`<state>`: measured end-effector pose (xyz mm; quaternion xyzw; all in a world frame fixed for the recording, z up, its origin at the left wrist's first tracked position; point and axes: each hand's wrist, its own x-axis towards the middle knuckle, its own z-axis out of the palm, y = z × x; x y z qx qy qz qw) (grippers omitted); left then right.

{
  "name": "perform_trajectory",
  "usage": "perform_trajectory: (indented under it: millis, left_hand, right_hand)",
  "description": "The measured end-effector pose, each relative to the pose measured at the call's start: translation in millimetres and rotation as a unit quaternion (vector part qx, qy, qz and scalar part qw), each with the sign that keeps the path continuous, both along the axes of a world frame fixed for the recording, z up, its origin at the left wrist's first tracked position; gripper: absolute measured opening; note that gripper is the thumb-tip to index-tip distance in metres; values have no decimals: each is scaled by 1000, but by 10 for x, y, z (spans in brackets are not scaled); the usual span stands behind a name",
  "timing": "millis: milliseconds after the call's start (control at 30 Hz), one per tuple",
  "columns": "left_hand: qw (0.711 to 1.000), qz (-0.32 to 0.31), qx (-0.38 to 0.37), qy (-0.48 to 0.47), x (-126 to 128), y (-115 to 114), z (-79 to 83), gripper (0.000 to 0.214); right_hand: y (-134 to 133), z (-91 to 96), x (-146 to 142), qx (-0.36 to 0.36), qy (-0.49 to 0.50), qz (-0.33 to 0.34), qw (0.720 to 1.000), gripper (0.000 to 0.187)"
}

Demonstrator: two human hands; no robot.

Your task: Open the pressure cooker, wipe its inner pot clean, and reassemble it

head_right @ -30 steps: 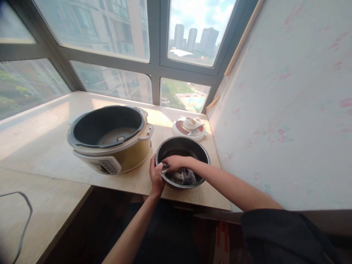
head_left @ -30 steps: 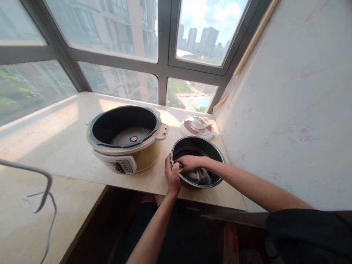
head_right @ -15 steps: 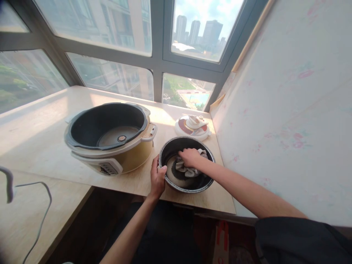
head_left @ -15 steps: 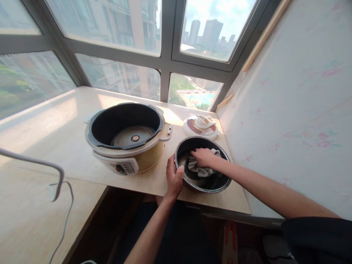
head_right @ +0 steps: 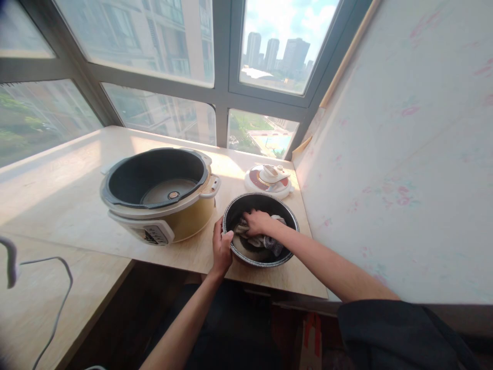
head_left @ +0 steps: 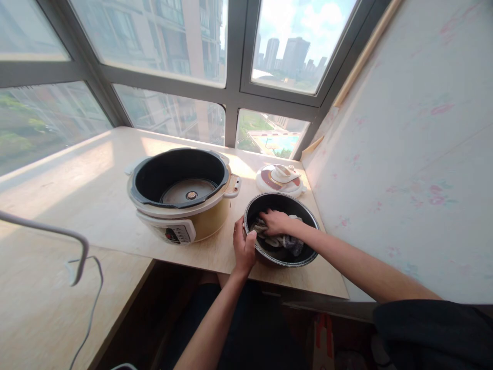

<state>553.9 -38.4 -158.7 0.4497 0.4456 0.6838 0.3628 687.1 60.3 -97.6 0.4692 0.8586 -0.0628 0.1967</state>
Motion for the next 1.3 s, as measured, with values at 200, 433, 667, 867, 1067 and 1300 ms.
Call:
perform_trajectory:
  millis: [200,433,667,867,1067,1300]
  left_hand:
    - [1000,0,-9,15,2,8,-43,46]
    - [999,2,-18,28,-14,14,-50,47]
    - [999,8,-30,38,-23,-1,24,46]
    - [999,12,-30,37,-21,-9,56,47]
    - [999,16,-29,25,-11,-16,75,45]
    - [999,5,-27,23,-22,-23,124,45]
  right_hand:
    - [-111,104,-38,-58,-23,48,997,87]
    - [-359,179,-93,-71,-18,59,996,67]
    - [-443,142,-104,-109,-1,99,989,45]
    - [-319,105,-42,-182,136,23,974,41]
    - [-225,131,-22,-195,330,-34,923,41]
    - [-147,180,30,-176,602,-104,772,38]
